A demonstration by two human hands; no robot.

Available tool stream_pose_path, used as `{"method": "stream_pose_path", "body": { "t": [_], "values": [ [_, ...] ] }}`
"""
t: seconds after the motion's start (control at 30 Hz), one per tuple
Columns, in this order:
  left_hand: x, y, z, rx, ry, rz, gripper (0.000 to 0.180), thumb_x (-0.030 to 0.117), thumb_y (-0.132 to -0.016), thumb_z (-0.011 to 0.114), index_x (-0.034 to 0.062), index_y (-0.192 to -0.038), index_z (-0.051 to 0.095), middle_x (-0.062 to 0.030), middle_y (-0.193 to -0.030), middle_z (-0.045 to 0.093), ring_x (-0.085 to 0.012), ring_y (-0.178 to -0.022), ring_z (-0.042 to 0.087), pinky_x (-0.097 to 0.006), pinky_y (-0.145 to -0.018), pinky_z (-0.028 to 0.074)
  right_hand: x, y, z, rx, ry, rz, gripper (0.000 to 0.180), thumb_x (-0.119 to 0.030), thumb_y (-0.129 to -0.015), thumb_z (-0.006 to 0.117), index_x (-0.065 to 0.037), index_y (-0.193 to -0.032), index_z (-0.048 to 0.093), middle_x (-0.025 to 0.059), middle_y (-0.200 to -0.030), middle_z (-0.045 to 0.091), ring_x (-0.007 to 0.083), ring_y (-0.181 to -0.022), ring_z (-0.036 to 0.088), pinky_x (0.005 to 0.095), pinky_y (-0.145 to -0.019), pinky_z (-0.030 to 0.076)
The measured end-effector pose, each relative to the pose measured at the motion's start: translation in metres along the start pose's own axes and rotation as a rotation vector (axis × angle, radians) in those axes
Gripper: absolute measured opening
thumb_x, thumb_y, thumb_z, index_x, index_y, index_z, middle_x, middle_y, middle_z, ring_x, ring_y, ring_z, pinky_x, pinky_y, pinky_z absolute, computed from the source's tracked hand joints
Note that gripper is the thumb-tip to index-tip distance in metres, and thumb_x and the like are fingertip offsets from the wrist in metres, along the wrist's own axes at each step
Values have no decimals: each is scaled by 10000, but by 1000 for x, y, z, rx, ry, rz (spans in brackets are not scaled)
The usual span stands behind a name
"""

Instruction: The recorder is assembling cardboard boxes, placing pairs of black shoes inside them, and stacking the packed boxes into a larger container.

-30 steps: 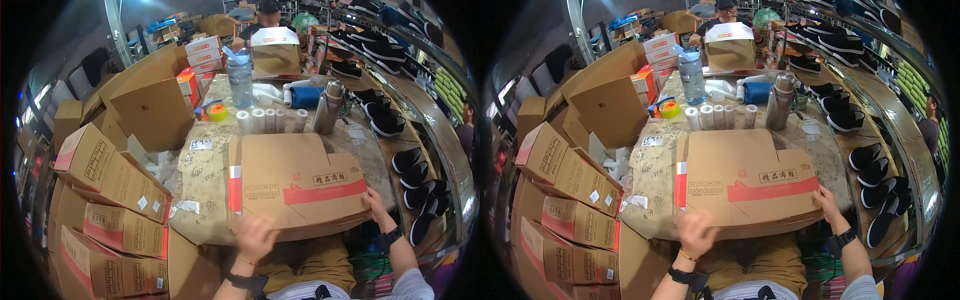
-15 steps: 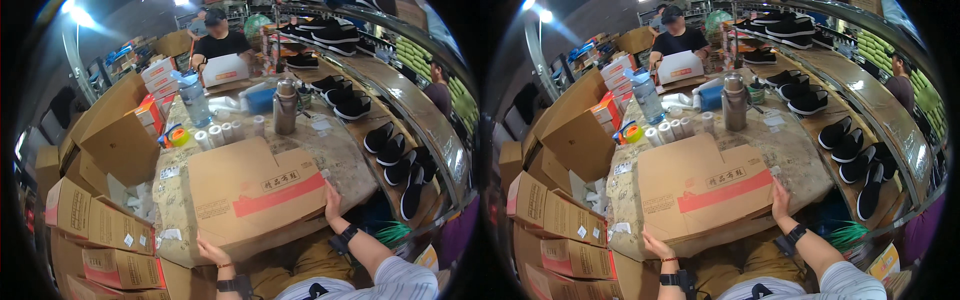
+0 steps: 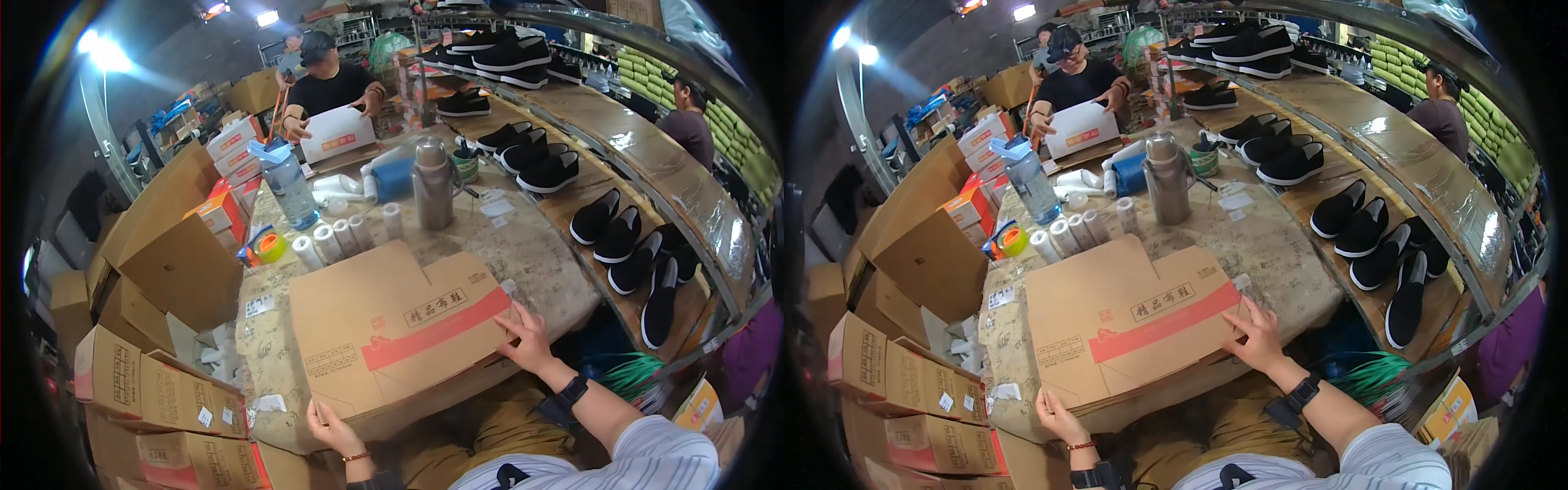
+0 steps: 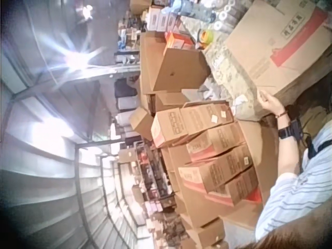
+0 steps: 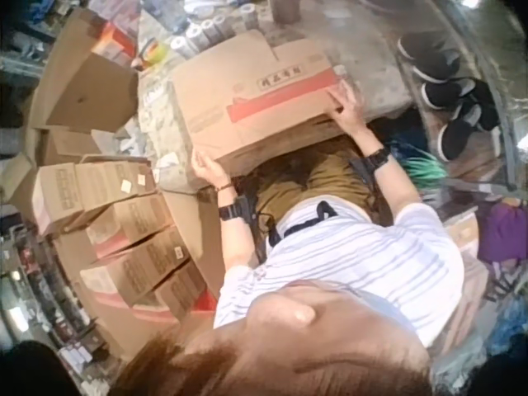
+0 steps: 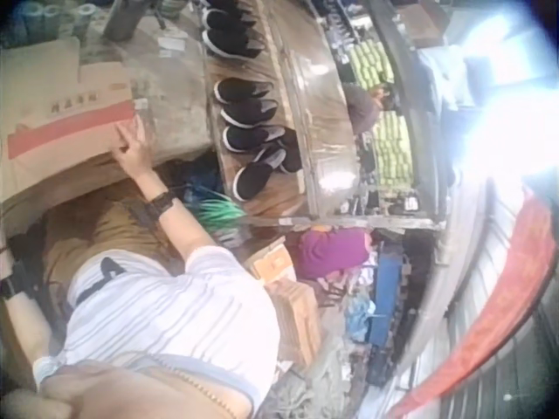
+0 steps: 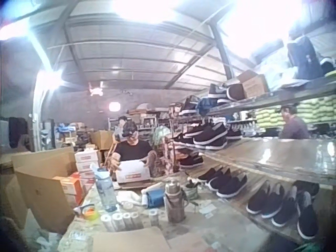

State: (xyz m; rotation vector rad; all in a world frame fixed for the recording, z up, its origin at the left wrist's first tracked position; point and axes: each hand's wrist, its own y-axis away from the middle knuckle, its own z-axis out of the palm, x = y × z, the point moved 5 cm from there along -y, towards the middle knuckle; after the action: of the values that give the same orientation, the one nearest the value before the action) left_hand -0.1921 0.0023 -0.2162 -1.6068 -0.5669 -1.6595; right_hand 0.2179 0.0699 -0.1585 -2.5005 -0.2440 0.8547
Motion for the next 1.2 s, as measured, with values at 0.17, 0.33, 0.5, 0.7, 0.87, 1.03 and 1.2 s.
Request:
{"method": "stream_pose_path", "body": {
  "t": [0.17, 0.33, 0.5, 0.7, 0.87, 1.03, 1.2],
  "values": [
    [49, 0, -5, -23, -346, 100, 268, 19, -864, 570, -47, -1119, 525, -171, -1215, 501, -231, -1107, 504, -382, -995, 391, 1, 3, -7, -90, 112, -94, 616, -552, -730, 697, -156, -1197, 633, 242, -1288, 506, 376, -1209, 463, 500, -1034, 275],
    [81, -4, 1, -214, -105, 21, 289, -113, -789, 535, -35, -1065, 501, -164, -1176, 534, -209, -1095, 523, -349, -1002, 382, -37, -20, -30, 83, -83, 12, 625, -554, -779, 650, -93, -1199, 601, 180, -1280, 542, 307, -1175, 511, 462, -998, 304],
    [62, -26, -12, -238, -249, 98, 275, 26, -842, 643, -33, -1074, 508, -132, -1084, 601, -205, -1034, 553, -342, -927, 425, -119, -29, -41, 255, -321, -342, 443, -61, -775, 665, -87, -1208, 570, 128, -1215, 596, 265, -1015, 595, 401, -913, 391],
    [198, -9, 41, -355, -442, 919, 562, 360, -853, 633, -21, -1238, 483, -152, -1218, 521, -255, -1111, 508, -407, -987, 373, -106, -77, -86, 245, -434, -229, 539, 118, -720, 534, -80, -1220, 577, 128, -1066, 650, 279, -899, 612, 371, -826, 461],
    [200, -57, 75, -599, -38, 522, 545, 234, -844, 536, 1, -1309, 372, -104, -1167, 526, -198, -1112, 494, -338, -991, 386, -160, -128, -133, 286, -55, -435, 470, 94, -712, 553, -83, -1143, 607, 94, -1008, 653, 273, -895, 613, 387, -879, 426],
    [154, -104, 108, -882, 382, -6, 558, 156, -775, 516, -3, -1296, 395, -105, -1160, 540, -204, -1087, 525, -331, -974, 412, -203, -125, -75, -257, -81, -600, 178, -131, -870, 541, -108, -1015, 642, 94, -920, 677, 260, -893, 626, 377, -876, 417],
    [162, -87, 131, -904, 181, -74, 751, 117, -749, 657, 33, -1409, 309, -135, -1282, 495, -240, -1156, 516, -361, -990, 424, -129, -161, 29, -384, -68, -374, 210, -291, -871, 580, -132, -949, 693, 84, -903, 682, 286, -894, 633, 406, -855, 422]
  ]
}}
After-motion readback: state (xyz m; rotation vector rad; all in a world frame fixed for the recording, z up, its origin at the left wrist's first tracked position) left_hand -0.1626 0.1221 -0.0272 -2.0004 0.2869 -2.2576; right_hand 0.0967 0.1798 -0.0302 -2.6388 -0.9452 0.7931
